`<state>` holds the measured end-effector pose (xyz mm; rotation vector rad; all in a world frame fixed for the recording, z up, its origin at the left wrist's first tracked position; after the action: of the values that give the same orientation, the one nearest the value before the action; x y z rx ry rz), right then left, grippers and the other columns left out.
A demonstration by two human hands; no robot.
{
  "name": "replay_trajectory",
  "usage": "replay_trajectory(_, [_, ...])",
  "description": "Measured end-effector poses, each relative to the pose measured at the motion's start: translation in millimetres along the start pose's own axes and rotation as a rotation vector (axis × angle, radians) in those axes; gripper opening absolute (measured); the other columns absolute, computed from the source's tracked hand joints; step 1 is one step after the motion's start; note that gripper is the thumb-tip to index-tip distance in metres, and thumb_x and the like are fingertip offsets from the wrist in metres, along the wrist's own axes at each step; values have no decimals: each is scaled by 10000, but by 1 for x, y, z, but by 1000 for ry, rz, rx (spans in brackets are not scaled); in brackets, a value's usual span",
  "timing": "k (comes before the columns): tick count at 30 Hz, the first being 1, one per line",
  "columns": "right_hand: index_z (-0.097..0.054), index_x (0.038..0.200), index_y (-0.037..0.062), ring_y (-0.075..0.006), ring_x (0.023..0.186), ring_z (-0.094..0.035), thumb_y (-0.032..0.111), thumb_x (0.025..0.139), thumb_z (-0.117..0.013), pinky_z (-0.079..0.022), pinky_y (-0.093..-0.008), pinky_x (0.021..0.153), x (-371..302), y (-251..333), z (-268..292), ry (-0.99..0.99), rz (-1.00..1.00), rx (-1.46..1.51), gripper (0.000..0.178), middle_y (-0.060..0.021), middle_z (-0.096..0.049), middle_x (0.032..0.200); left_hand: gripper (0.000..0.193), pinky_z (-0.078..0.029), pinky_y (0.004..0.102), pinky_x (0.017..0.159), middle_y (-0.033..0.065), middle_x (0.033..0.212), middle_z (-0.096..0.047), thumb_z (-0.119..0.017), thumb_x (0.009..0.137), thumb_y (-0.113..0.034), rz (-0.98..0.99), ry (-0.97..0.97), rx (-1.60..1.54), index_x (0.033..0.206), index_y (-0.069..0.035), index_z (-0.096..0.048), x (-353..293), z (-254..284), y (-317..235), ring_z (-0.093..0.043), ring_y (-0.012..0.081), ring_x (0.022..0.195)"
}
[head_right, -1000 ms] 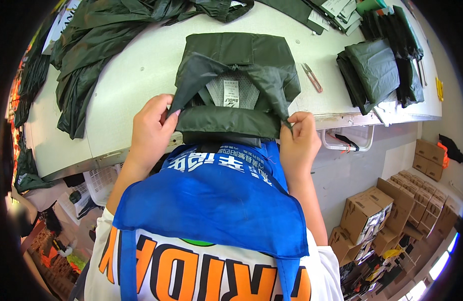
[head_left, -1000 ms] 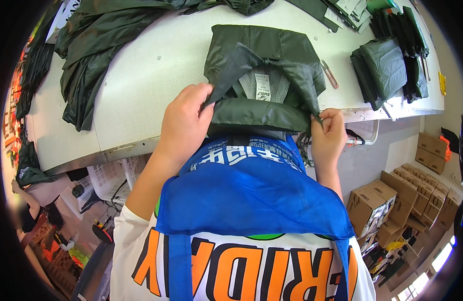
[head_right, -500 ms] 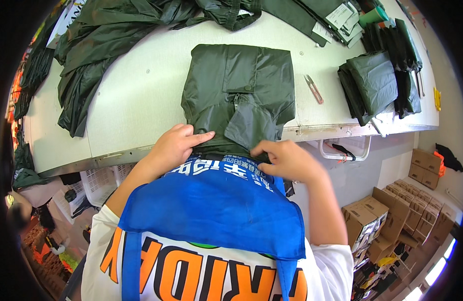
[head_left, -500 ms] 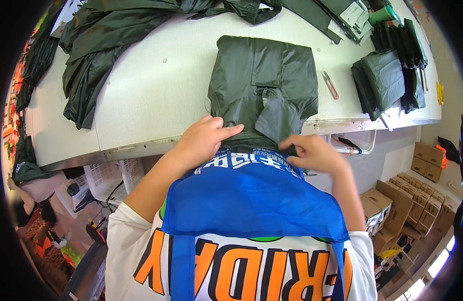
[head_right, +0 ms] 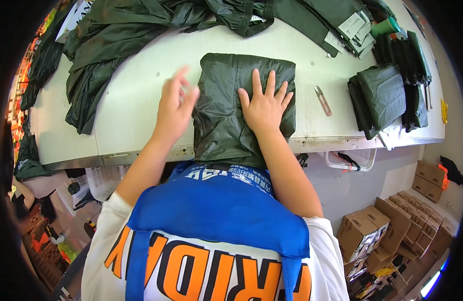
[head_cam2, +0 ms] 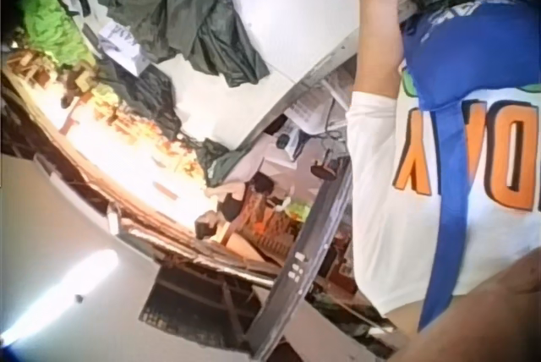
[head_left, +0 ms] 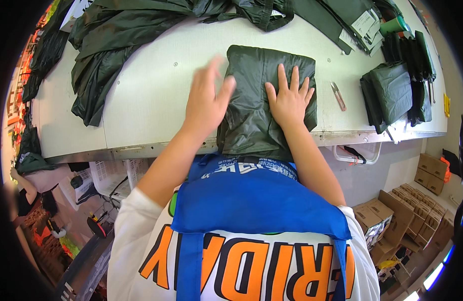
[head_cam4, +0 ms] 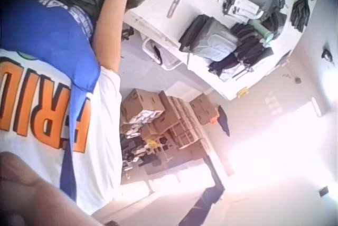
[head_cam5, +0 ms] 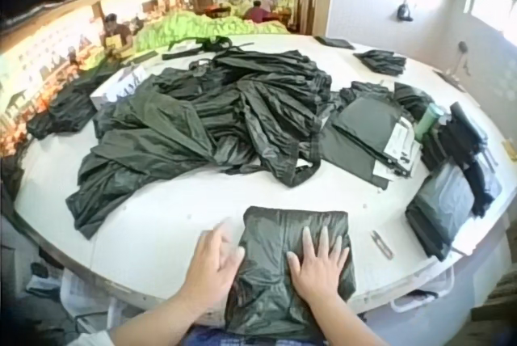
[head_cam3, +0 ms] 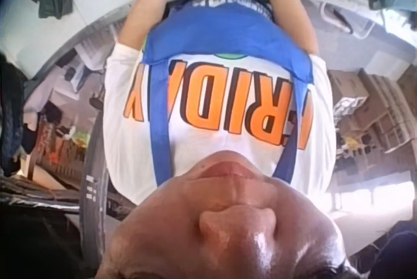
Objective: The person folds a green jacket on a white table, aligning edges and smoothing the fabric. They use a small pink tool to cut a tag or string, then continue folding the jacket into a compact bundle.
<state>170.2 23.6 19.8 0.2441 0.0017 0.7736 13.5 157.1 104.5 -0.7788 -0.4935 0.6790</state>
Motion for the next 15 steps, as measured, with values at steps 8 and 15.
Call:
replay_trajectory(8, [-332,1439,134,-487,1330,-264,471,928,-472,-209,-592,1072,-22,-58,3,-64,-293,121,628,-284,-300,1443,401,-433,430,904,266,1070,-568,-476,961,-257,268,-82,-4,1229,41,-453,-28,-79,76,-545,411,1019])
replay_trajectory(15, [-467,1239,-133,-298,1056,-582,449,823,-682,-436,-352,923,-31,-96,-21,223,-703,837,747,-259,-584,1159,509,-440,382,947,220,1255,-506,-599,895,-149,696,-24,-443,1295,84,-386,-58,-108,123,-545,310,1090])
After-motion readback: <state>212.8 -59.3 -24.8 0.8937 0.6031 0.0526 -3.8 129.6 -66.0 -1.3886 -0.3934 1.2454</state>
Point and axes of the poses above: each hand's wrist, its own x-axis towards the middle knuckle, its own z-axis out of the back of the hand, y = z × x, the point moved 9 cm from there along x, towards the middle knuckle
